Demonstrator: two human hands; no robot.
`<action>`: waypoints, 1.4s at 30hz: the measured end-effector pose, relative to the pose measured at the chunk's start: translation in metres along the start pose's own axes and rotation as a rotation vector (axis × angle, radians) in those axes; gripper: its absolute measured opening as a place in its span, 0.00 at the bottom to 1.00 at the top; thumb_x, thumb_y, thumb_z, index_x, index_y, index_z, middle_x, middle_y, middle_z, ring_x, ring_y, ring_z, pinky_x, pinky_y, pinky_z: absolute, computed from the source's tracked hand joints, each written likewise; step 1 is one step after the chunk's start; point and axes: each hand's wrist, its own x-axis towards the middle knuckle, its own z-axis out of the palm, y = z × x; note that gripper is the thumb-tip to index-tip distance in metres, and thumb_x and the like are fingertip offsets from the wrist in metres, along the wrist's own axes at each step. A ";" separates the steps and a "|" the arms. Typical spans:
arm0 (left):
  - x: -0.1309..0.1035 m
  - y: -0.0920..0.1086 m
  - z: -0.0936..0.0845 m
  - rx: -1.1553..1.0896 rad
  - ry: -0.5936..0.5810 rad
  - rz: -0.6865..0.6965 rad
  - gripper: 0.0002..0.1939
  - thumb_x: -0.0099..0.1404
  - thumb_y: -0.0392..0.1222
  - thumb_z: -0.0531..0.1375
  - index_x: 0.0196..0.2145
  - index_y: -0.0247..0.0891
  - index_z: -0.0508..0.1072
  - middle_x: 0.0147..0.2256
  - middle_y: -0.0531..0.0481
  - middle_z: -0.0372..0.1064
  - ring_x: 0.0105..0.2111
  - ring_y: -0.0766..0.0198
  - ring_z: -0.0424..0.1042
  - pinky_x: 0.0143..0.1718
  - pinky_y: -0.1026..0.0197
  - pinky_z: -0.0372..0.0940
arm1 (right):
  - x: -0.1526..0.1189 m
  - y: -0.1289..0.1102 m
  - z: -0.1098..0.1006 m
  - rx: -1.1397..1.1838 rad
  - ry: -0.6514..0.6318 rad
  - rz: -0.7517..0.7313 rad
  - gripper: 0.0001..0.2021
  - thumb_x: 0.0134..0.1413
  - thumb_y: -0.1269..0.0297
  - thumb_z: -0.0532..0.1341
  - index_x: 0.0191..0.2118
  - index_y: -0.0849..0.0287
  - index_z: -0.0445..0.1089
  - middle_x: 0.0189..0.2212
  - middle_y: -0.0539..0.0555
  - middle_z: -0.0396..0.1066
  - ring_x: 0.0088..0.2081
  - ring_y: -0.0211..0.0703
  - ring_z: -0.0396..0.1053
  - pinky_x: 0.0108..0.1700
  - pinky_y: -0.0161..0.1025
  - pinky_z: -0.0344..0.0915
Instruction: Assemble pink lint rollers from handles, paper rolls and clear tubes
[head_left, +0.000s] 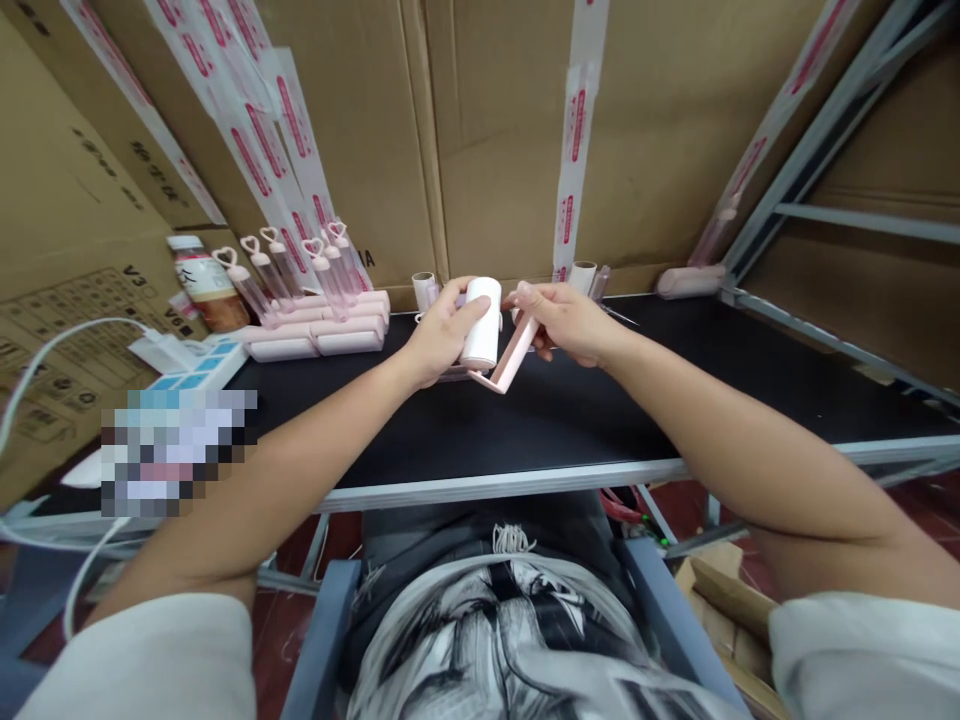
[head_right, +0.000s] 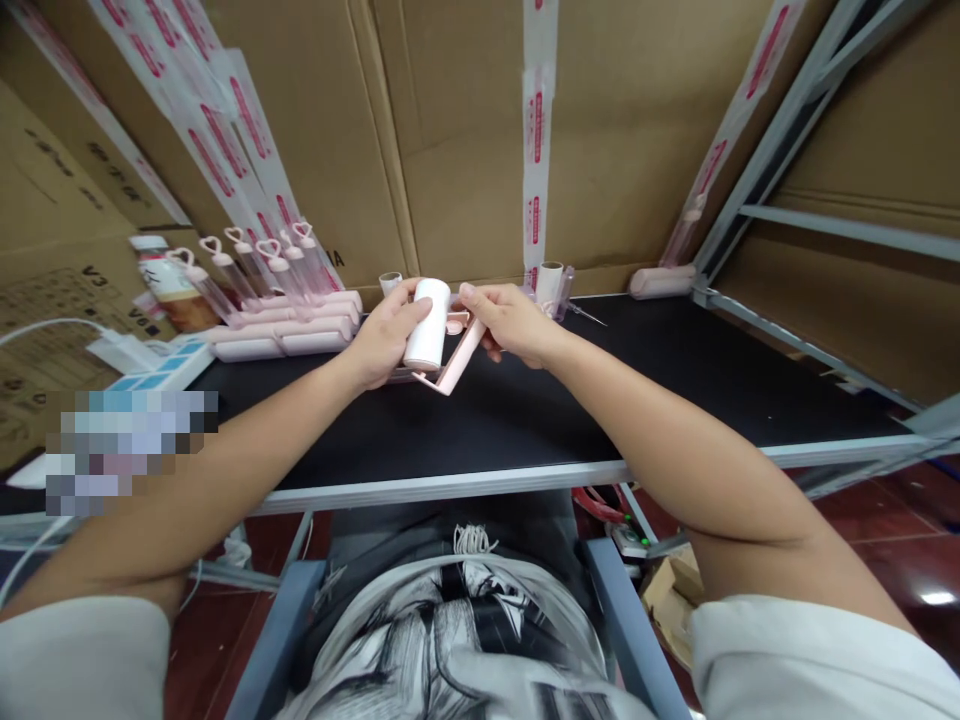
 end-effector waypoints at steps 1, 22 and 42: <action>0.000 -0.004 -0.001 -0.005 -0.002 0.019 0.27 0.67 0.56 0.67 0.56 0.40 0.67 0.43 0.49 0.76 0.37 0.62 0.76 0.38 0.61 0.70 | 0.001 0.001 0.000 0.004 0.027 -0.004 0.31 0.63 0.29 0.63 0.38 0.58 0.74 0.16 0.46 0.64 0.14 0.35 0.59 0.13 0.33 0.59; -0.011 -0.021 -0.010 0.084 -0.236 0.130 0.35 0.67 0.65 0.68 0.59 0.46 0.58 0.43 0.50 0.69 0.37 0.62 0.72 0.35 0.61 0.68 | -0.003 0.012 0.027 -0.234 0.262 -0.361 0.39 0.62 0.21 0.53 0.27 0.57 0.66 0.23 0.50 0.66 0.28 0.38 0.64 0.33 0.39 0.60; -0.018 -0.013 -0.027 0.404 -0.372 0.254 0.33 0.73 0.68 0.59 0.60 0.41 0.56 0.49 0.44 0.63 0.48 0.54 0.67 0.49 0.52 0.67 | -0.010 0.013 0.035 -0.441 0.312 -0.351 0.40 0.67 0.22 0.42 0.28 0.56 0.64 0.25 0.51 0.67 0.29 0.40 0.62 0.33 0.42 0.53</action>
